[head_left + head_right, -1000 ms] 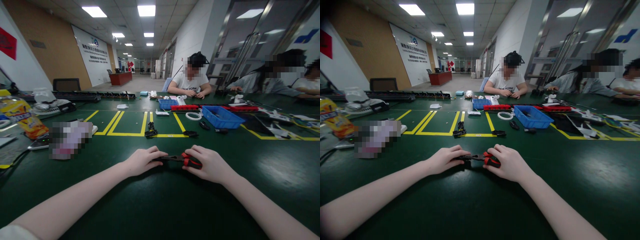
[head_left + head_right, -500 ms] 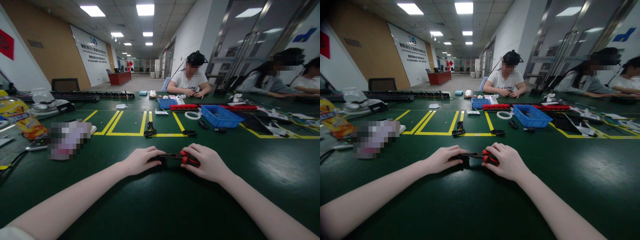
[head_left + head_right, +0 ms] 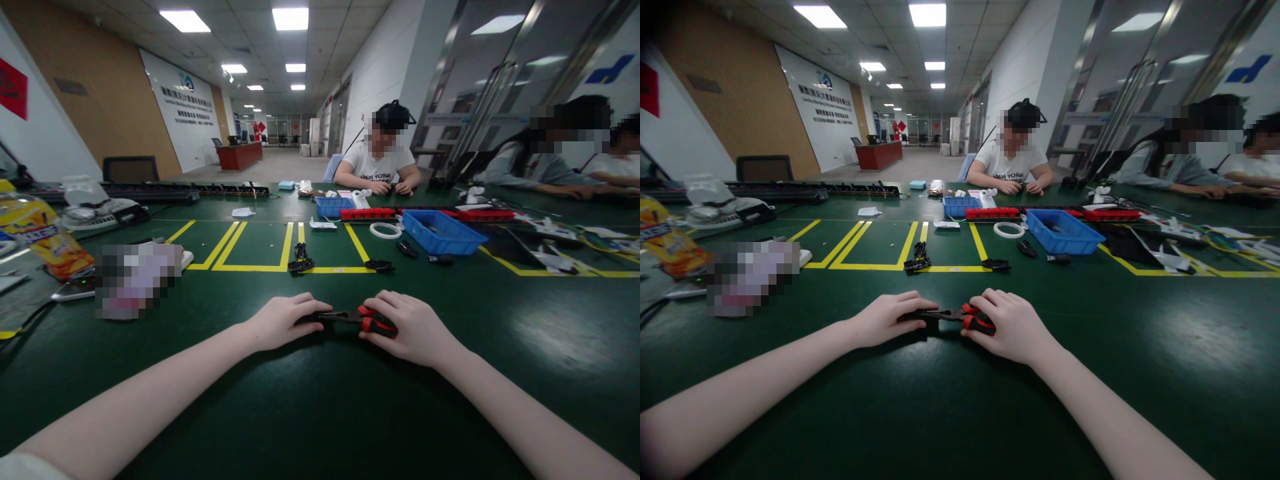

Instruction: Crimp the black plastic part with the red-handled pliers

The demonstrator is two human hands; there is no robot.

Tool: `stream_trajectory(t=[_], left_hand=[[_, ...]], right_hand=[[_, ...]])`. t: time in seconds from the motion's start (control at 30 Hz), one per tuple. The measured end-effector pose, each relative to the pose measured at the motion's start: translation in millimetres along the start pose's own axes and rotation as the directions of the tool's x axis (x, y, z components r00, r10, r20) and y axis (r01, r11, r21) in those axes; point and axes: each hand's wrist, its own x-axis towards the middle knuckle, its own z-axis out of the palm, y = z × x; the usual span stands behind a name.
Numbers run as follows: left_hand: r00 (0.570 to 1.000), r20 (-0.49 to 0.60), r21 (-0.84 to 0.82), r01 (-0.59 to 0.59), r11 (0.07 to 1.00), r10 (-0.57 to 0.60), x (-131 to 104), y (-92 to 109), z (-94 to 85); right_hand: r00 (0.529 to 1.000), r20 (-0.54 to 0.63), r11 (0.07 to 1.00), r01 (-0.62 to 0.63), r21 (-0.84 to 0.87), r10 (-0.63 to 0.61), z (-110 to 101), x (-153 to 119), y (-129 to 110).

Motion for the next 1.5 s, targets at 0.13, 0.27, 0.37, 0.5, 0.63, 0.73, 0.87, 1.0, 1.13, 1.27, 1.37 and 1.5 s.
stream_trajectory(t=[0.13, 0.27, 0.37, 0.5, 0.63, 0.73, 0.87, 1.0, 1.13, 1.27, 1.37, 1.5], left_hand=[[1.000, -0.003, -0.012, -0.002, 1.000, 0.002, 0, -1, -0.4], [1.000, -0.001, -0.020, 0.001, 1.000, -0.001, 0, -1, 0.1], [1.000, 0.003, -0.025, 0.003, 1.000, -0.003, 0, -1, 0.2], [1.000, 0.004, -0.031, 0.004, 1.000, -0.004, 0, 0, -0.3], [1.000, 0.000, -0.042, -0.014, 0.999, 0.014, 0, 0, -0.6], [1.000, 0.008, -0.045, -0.024, 0.999, 0.024, 0, 0, -0.4], [1.000, 0.007, -0.060, 0.025, 0.998, -0.024, 0, -3, 1.1], [0.996, -0.021, -0.093, 0.084, 0.992, -0.086, 0, -4, 2.4], [0.996, -0.015, -0.095, 0.091, 0.991, -0.093, 1, -4, 2.0], [0.995, -0.019, -0.114, 0.095, 0.989, -0.098, 1, -2, 0.2], [0.993, -0.029, -0.150, 0.106, 0.983, -0.112, 2, -1, -1.2], [0.992, -0.013, -0.210, 0.120, 0.970, -0.125, 3, -2, -1.8]], right_hand=[[1.000, -0.024, 1.000, 0.004, -0.001, -0.004, 1, 0, 2], [1.000, -0.008, 1.000, -0.004, -0.007, 0.004, 0, 0, 3], [1.000, 0.002, 1.000, -0.010, -0.009, 0.010, -1, 0, 1], [1.000, -0.008, 1.000, 0.017, -0.001, -0.017, -3, 1, 0], [0.999, -0.013, 0.999, 0.036, -0.008, -0.036, -6, 3, 1], [0.999, -0.007, 0.999, 0.052, -0.014, -0.052, -7, 3, 3], [0.999, 0.001, 0.999, 0.041, -0.003, -0.041, -5, 3, 3], [1.000, -0.027, 1.000, -0.003, 0.026, 0.004, -2, 4, -3], [0.999, -0.043, 1.000, -0.016, 0.025, 0.017, -1, 5, -8], [0.999, -0.039, 1.000, -0.006, 0.020, 0.007, -2, 5, -8], [0.999, -0.052, 1.000, 0.008, 0.016, -0.007, -2, 5, -8], [0.999, -0.035, 1.000, 0.011, 0.011, -0.010, -1, 6, -6]])
